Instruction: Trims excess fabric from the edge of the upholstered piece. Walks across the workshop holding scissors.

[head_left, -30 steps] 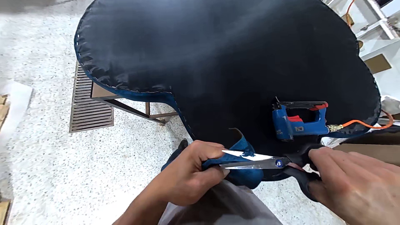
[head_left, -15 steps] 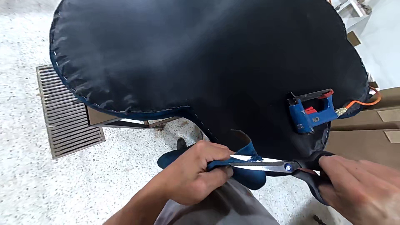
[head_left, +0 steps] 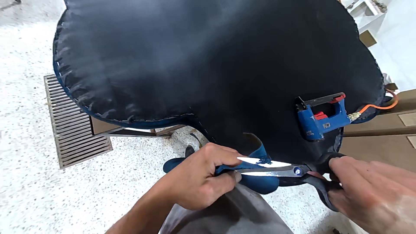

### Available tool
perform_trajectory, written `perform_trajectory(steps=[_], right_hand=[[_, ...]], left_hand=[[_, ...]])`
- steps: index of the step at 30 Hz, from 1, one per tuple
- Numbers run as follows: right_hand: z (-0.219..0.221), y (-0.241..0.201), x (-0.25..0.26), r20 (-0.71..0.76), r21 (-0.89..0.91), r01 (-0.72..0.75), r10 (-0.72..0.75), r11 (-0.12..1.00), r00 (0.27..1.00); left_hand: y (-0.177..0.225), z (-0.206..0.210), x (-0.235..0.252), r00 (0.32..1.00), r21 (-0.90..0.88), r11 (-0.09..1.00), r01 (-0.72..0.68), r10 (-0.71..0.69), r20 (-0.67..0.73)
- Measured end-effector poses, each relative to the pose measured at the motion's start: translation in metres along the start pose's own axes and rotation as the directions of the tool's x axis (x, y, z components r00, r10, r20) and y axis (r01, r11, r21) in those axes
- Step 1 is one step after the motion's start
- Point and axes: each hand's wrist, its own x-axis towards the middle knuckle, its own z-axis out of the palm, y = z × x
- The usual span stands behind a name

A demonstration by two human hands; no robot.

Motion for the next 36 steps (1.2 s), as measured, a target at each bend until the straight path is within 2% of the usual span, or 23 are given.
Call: perform_trajectory(steps=[6, 26, 36], right_hand=[[0.003, 0.008, 0.001, -0.059, -0.009, 0.005, -0.005, 1.000, 0.998], [0.009, 0.024, 0.007, -0.072, 0.008, 0.069, -0.068, 0.998, 0.995], [0.005, 0.024, 0.006, -0.093, -0.030, 0.063, -0.066, 0.998, 0.993]], left_hand=[[0.007, 0.004, 0.002, 1.000, 0.026, 1.000, 0.006, -0.006, -0.012], [0.007, 0.007, 0.004, 0.999, 0.028, 1.000, 0.010, -0.009, -0.044], [0.004, 0.002, 0.004, 1.000, 0.005, 1.000, -0.002, 0.002, 0.023]])
